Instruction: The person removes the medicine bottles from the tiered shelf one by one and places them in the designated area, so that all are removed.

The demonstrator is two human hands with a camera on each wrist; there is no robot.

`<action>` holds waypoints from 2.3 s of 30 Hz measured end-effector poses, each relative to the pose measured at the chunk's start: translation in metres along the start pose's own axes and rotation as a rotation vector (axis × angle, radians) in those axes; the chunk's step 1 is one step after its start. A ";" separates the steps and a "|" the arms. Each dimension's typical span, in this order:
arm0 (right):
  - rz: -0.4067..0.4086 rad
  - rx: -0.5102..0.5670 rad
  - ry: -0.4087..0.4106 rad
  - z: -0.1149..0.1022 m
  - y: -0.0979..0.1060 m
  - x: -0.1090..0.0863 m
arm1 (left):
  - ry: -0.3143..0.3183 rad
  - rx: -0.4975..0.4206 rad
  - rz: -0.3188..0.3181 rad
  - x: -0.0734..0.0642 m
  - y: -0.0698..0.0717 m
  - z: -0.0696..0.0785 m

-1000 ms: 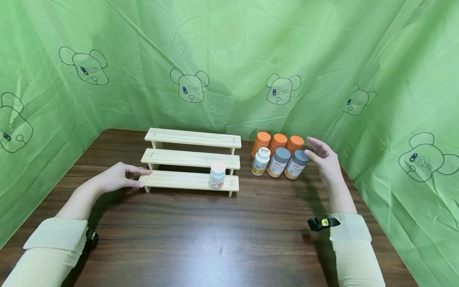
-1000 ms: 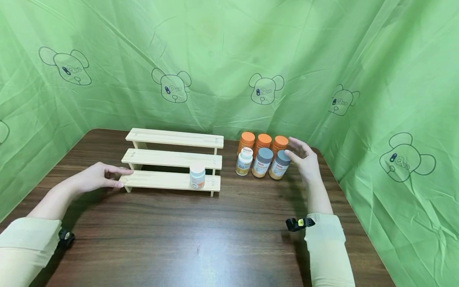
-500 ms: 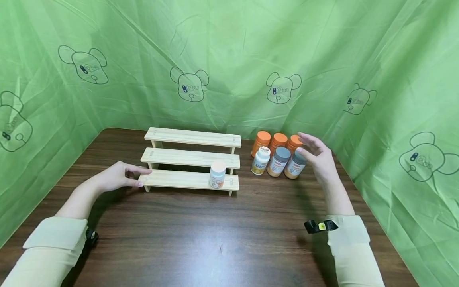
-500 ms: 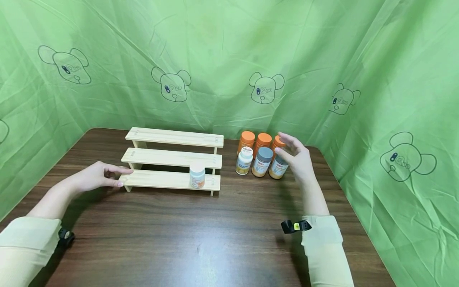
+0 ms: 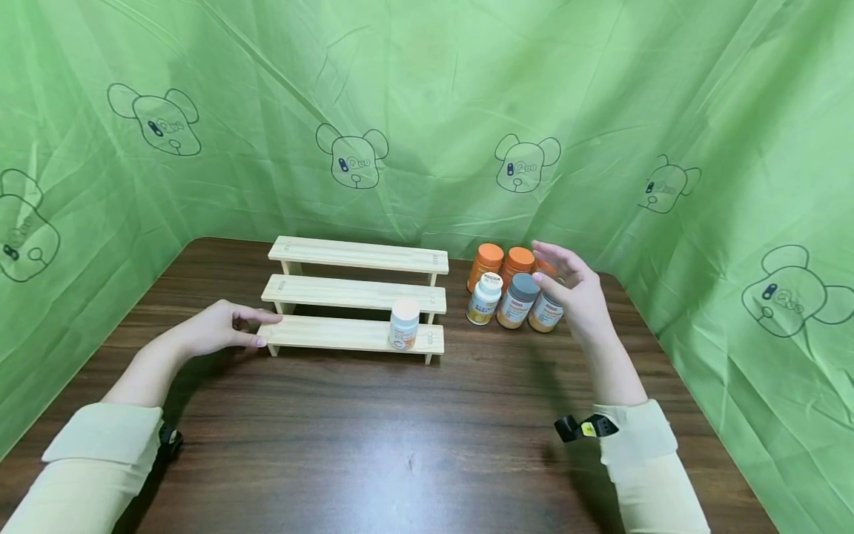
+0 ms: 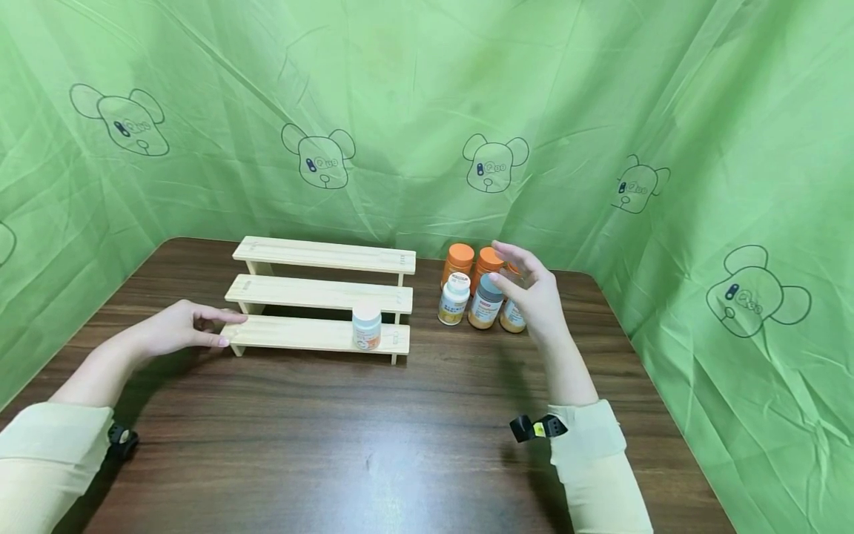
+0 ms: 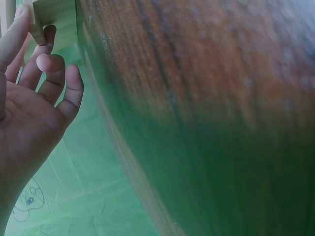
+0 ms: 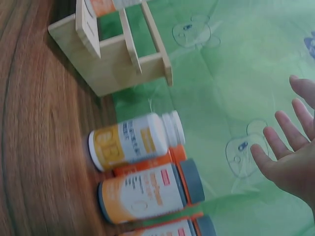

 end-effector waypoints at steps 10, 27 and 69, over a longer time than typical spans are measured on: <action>-0.054 0.018 0.008 -0.011 -0.028 -0.004 | 0.012 -0.001 -0.002 0.000 0.000 -0.002; -0.265 0.054 0.004 -0.012 -0.087 -0.012 | 0.011 -0.001 -0.003 0.000 0.001 -0.001; -0.486 -0.007 -0.115 0.036 -0.178 -0.029 | -0.003 -0.059 -0.021 0.001 -0.001 -0.001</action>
Point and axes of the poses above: each hand's wrist, its own x-axis towards the middle knuckle, its own y-axis out of the back of the hand, z = x × y, the point moved 7 cm from there along x, towards the middle knuckle, and after that the axes turned 3 degrees about z, right-handed, at the moved point
